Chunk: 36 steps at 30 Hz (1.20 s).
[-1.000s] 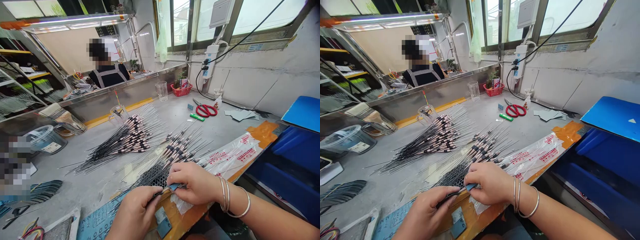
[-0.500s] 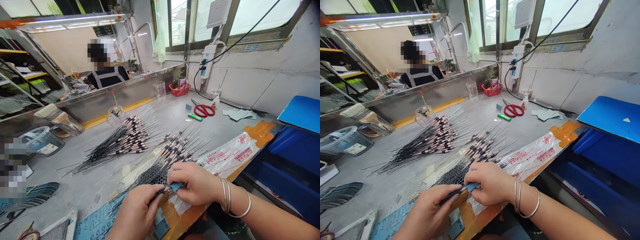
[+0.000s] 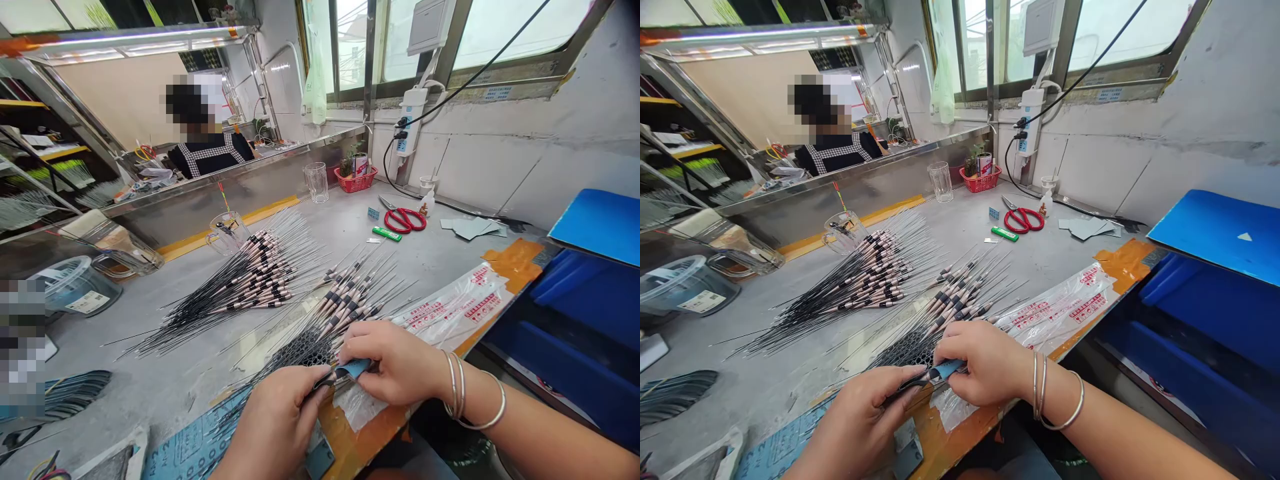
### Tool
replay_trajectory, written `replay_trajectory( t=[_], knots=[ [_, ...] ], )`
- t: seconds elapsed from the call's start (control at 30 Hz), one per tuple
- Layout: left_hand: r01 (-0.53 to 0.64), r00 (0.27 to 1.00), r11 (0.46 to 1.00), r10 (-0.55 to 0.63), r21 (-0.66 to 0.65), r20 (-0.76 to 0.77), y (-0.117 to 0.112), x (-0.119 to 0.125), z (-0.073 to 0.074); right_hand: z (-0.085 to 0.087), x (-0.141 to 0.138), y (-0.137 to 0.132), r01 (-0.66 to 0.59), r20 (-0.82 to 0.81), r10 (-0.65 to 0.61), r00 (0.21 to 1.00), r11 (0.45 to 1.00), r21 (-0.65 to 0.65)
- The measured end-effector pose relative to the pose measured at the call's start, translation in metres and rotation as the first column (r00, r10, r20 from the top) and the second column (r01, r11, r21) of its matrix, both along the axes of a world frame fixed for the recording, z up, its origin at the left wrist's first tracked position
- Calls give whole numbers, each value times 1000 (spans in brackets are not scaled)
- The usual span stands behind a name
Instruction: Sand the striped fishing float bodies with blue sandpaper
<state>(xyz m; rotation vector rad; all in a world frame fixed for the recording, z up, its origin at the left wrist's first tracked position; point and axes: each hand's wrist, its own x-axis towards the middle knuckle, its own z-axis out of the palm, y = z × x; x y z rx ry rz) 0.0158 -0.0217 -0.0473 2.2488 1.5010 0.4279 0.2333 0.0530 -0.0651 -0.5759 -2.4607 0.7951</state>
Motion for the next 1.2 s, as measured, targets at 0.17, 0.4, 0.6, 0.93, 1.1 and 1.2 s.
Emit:
replay_trajectory(
  t=[0.17,0.4,0.6,0.93,1.1,1.2],
  knots=[
    [10,1000,1000,-10,-8,-28,1,4,2,-1,5,1,2,8,-2,1000,1000,-1],
    [16,997,996,-23,-90,-80,5,11,9,-1,10,3,9,22,-10,1000,1000,28],
    [21,989,991,-40,-136,-143,9,17,14,0,13,4,6,34,-7,999,999,51],
    [30,975,984,-68,-178,-212,13,25,17,-1,17,5,18,41,-20,999,999,42],
    [56,950,988,-96,-141,-297,14,32,17,1,19,5,24,68,-27,997,999,43],
    [77,941,989,-115,-128,-318,15,38,20,1,20,4,34,64,-36,997,999,33]
  ],
)
